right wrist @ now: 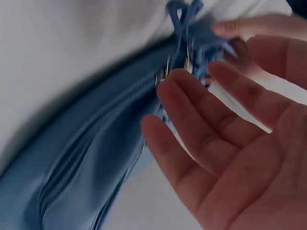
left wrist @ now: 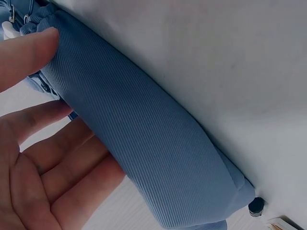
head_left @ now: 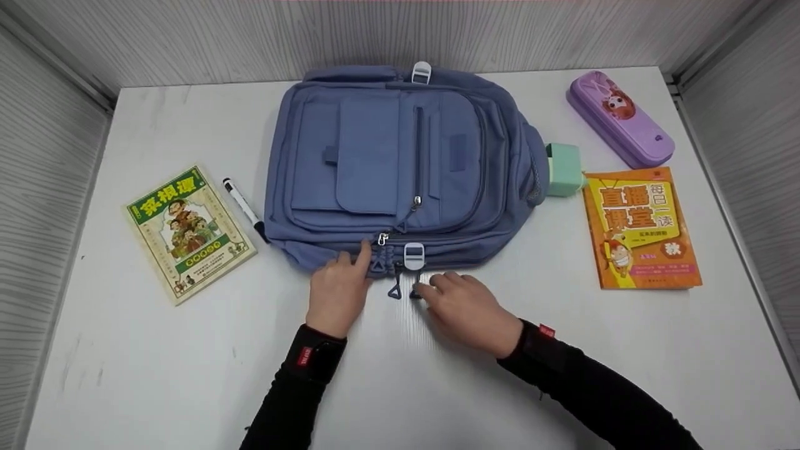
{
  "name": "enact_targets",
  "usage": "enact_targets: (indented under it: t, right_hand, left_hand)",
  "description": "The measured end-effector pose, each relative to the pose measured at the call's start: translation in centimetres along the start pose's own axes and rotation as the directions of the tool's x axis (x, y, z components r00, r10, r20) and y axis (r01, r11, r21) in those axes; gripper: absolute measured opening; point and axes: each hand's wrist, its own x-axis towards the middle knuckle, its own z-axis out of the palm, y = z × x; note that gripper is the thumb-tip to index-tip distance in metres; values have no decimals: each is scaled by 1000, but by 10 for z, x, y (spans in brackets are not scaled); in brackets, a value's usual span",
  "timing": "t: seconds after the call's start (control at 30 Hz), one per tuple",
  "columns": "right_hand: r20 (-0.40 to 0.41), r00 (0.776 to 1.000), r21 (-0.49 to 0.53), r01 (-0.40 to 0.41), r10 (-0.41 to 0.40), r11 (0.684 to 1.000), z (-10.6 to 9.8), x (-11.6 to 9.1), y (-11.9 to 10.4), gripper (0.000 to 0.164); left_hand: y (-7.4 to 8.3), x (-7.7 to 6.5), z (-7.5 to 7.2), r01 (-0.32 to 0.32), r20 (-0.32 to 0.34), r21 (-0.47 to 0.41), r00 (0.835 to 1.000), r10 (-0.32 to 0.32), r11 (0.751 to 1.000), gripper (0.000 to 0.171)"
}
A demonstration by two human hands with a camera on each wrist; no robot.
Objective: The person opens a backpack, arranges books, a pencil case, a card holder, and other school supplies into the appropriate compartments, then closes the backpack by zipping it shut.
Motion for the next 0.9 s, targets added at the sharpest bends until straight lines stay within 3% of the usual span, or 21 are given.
enact_targets:
  t: [0.17,0.43,0.6,0.77,0.9]
  right_hand:
    - [41,999,-75,-3,7,997,13,7,-5,30]
    - [48,998,-102,-36,41,994,15,14,-1,7]
    - [3,999,-93,-37,37,995,13,15,6,13]
    - [-8,999,-11,-42,42,999,9,12,14,16]
    - [-18,996,107,-80,83,991,5,5,22,19]
  left_hand:
    - [-1,-1,3,-2,-12,4,1000,2,1000,65]
    - [-1,-1,3,-3,-16,4,1000,3,1000,65]
    - [-1,-1,5,-16,-62,25,998,17,1000,55]
    - [-2,1,10,-11,-137,52,990,18,999,41]
    - [-5,2,12,-20,-151,50,988,27,999,37]
